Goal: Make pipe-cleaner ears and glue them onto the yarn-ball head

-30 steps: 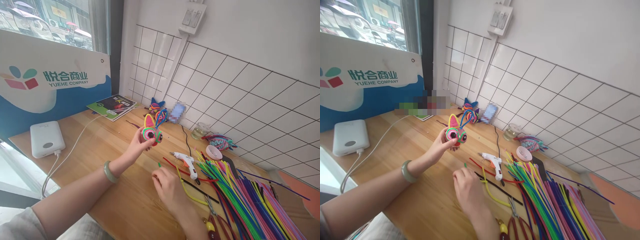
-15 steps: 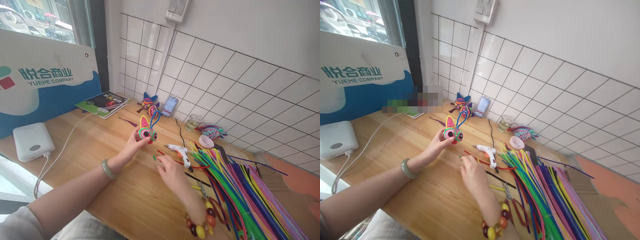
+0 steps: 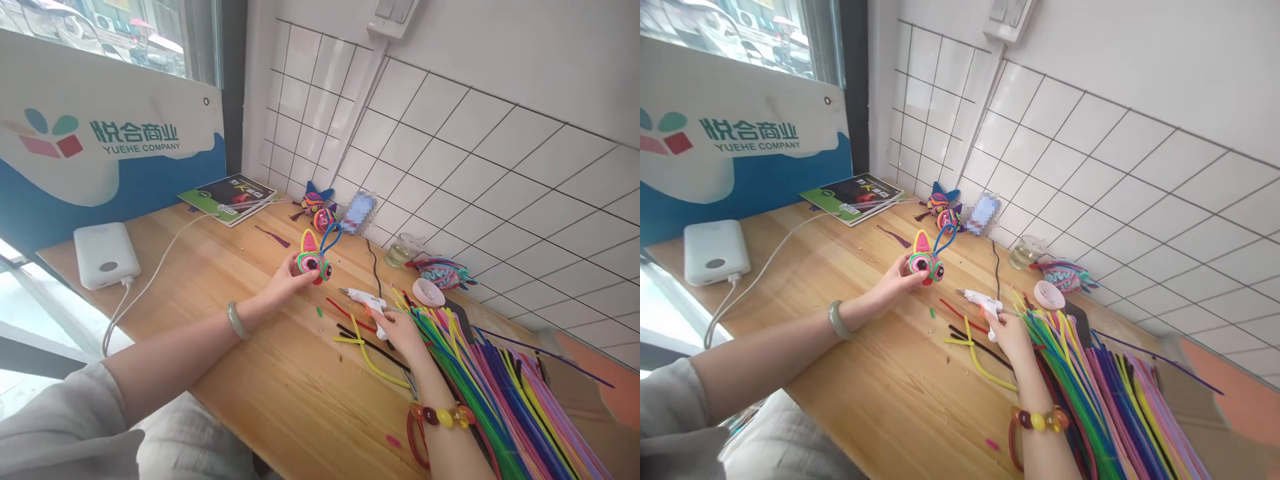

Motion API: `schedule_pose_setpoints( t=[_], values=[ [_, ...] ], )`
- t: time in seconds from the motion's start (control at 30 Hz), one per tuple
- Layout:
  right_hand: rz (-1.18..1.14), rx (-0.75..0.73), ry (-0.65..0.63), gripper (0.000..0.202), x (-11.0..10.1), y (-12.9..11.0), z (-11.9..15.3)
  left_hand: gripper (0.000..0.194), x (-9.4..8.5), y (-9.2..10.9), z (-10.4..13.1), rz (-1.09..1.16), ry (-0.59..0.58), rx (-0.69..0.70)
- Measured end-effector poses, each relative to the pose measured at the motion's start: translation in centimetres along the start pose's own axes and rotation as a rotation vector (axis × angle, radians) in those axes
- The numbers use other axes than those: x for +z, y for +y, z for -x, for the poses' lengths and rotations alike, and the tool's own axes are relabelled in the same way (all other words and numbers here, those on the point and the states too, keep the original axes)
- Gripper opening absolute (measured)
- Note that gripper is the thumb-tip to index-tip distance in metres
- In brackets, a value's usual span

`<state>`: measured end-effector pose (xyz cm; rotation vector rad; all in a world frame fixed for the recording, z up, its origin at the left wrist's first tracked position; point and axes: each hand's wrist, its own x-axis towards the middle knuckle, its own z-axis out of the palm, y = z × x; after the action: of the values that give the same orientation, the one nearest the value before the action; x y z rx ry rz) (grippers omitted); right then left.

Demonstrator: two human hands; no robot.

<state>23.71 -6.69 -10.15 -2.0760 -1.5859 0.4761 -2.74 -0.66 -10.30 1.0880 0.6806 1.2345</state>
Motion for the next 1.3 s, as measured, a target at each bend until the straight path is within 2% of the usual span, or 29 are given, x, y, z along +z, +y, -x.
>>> schedule_pose_setpoints(
  t=[0.27, 0.33, 0.4, 0.53, 0.63, 0.77, 0.93, 1.07, 1.2, 1.3],
  values=[
    [-0.312, 0.008, 0.158, 0.040, 0.6, -0.3, 0.3, 0.063, 0.2, 0.5, 0.2, 0.045, -0.062, 0.092],
    [-0.491, -0.011, 0.192, 0.037, 0.4, -1.2, 0.9, 0.064, 0.2, 0.6, 0.3, 0.015, -0.056, 0.097],
    [-0.675, -0.063, 0.158, 0.033, 0.0, -2.7, 1.8, 0.065, 0.1, 0.6, 0.4, -0.045, -0.041, 0.095],
    [-0.764, -0.225, 0.083, 0.025, -1.0, -6.1, 3.8, 0.065, 0.1, 0.6, 0.7, -0.133, -0.025, 0.112],
    [-0.663, -0.316, 0.047, 0.024, -1.4, -7.8, 5.1, 0.067, 0.2, 0.7, 0.8, -0.137, -0.020, 0.129],
    [-0.409, -0.408, 0.068, 0.024, -1.1, -8.2, 6.2, 0.068, 0.3, 0.8, 0.8, -0.121, -0.008, 0.143],
    [-0.189, -0.537, 0.252, 0.024, -0.4, -7.4, 6.4, 0.068, 0.2, 0.6, 0.8, -0.158, 0.021, 0.140],
    [-0.036, -0.682, 0.393, 0.026, 0.2, -7.1, 6.2, 0.067, 0.3, 0.6, 0.8, -0.150, -0.005, 0.149],
    [0.058, -0.783, 0.475, 0.029, 0.5, -7.4, 6.2, 0.067, 0.4, 0.6, 0.7, -0.105, -0.009, 0.149],
    [0.079, -0.829, 0.485, 0.031, 0.6, -7.7, 6.2, 0.068, 0.5, 0.8, 0.7, -0.065, -0.012, 0.137]
  ],
)
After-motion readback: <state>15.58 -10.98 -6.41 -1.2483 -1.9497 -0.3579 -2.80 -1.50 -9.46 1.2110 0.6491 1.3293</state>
